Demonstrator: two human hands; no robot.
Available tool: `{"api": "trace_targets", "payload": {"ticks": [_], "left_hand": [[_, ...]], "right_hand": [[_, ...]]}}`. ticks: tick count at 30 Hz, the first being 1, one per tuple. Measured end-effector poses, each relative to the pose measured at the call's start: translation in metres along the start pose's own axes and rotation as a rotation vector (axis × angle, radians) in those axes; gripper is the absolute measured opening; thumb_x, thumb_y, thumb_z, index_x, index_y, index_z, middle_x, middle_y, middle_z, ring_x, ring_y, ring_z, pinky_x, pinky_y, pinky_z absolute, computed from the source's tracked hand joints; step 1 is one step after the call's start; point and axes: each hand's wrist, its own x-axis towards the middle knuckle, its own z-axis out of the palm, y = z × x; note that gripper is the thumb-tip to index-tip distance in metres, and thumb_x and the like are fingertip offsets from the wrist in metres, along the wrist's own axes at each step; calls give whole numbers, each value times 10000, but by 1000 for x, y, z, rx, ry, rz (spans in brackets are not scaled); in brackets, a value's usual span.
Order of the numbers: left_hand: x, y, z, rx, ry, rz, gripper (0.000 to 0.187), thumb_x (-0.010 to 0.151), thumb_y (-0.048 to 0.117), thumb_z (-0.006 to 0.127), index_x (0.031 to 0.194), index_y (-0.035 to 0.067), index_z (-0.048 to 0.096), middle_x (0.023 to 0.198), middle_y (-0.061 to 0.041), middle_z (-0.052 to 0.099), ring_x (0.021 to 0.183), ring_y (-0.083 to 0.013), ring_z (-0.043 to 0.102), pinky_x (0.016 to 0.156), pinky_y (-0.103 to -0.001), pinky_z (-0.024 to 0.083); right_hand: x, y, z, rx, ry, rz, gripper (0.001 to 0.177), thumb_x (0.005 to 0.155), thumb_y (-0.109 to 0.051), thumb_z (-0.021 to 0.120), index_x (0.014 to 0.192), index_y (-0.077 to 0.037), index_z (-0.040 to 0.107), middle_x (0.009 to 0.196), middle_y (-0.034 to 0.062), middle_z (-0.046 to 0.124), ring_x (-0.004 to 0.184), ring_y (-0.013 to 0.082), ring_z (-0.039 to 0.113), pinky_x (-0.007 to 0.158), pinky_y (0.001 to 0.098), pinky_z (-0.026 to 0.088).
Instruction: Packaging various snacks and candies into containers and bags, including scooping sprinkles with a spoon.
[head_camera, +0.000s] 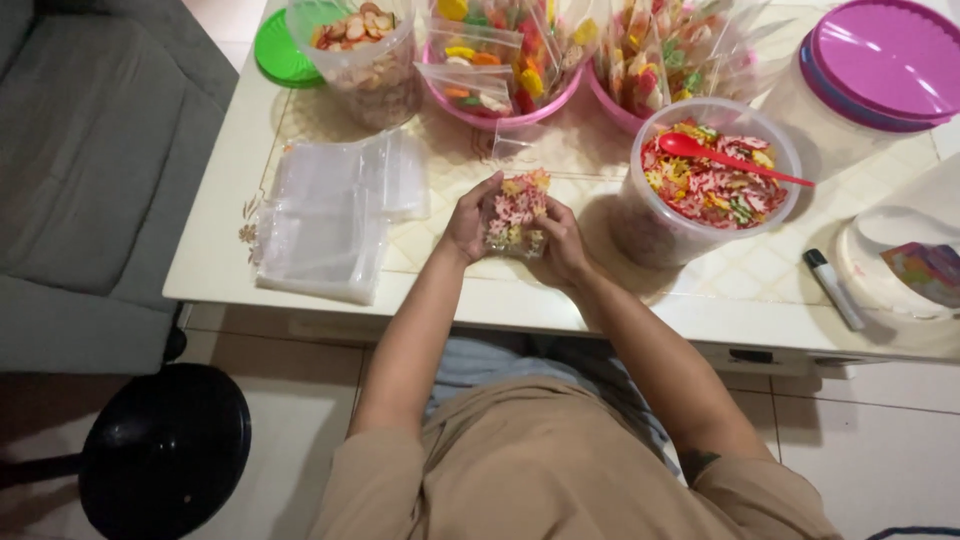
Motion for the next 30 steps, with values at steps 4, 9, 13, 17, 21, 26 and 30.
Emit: {"api": "trace_targets", "payload": {"ticks": [4, 9, 13, 17, 21, 26, 30], "left_hand": [[-1, 1, 2, 10, 8, 3, 440, 841, 362, 600, 1035, -30, 642, 997, -194, 662, 908, -343, 659, 799, -480, 536], [4, 0, -4, -24, 6, 11, 422, 846, 346, 599, 1029, -32, 646, 1007, -212, 655, 925, -365, 647, 801, -502, 529], [7, 0, -9, -51, -9, -9, 427, 853, 346, 590, 1035, -37, 643, 1015, -219, 651, 929, -375, 644, 807, -515, 522], [8, -3, -12, -48, -3, -17, 415, 852, 339, 597, 1034, -31, 646, 1014, -215, 653, 928, -375, 645, 809, -510, 522], [7, -1, -8, -39, 15, -51, 410, 842, 350, 610, 1026, -14, 653, 993, -205, 661, 918, -368, 649, 809, -504, 524], [14, -6, -17, -6, 3, -109, 395, 838, 336, 612, 1049, 4, 647, 1000, -199, 661, 906, -359, 654, 798, -505, 524], [7, -6, -12, 15, 24, -170, 375, 824, 333, 629, 1037, 25, 653, 982, -172, 668, 884, -330, 661, 789, -477, 530]], "right_hand": [[-8, -16, 12, -25, 1, -15, 275, 631, -26, 573, 906, -21, 590, 717, 38, 564, 585, 128, 591, 426, 249, 520], [4, 0, 0, 55, 31, 14, 254, 640, 16, 532, 891, 5, 571, 689, 72, 550, 537, 165, 578, 355, 260, 490], [-2, -10, 9, 51, 31, 18, 259, 644, 14, 538, 900, 3, 575, 694, 69, 546, 543, 159, 580, 347, 265, 494], [-9, -19, 19, 53, 23, 15, 281, 626, 28, 543, 904, 10, 574, 710, 98, 549, 556, 186, 565, 358, 285, 495], [-12, -29, 29, 56, 21, 6, 307, 609, 32, 547, 913, 18, 580, 734, 130, 585, 583, 217, 591, 397, 308, 517], [0, -12, 14, 34, 17, 15, 339, 597, 18, 568, 935, 6, 591, 766, 115, 603, 624, 214, 610, 454, 323, 532], [-7, -21, 23, 105, 29, 53, 298, 620, 49, 564, 915, 9, 585, 743, 113, 598, 576, 189, 577, 443, 276, 497]]}}
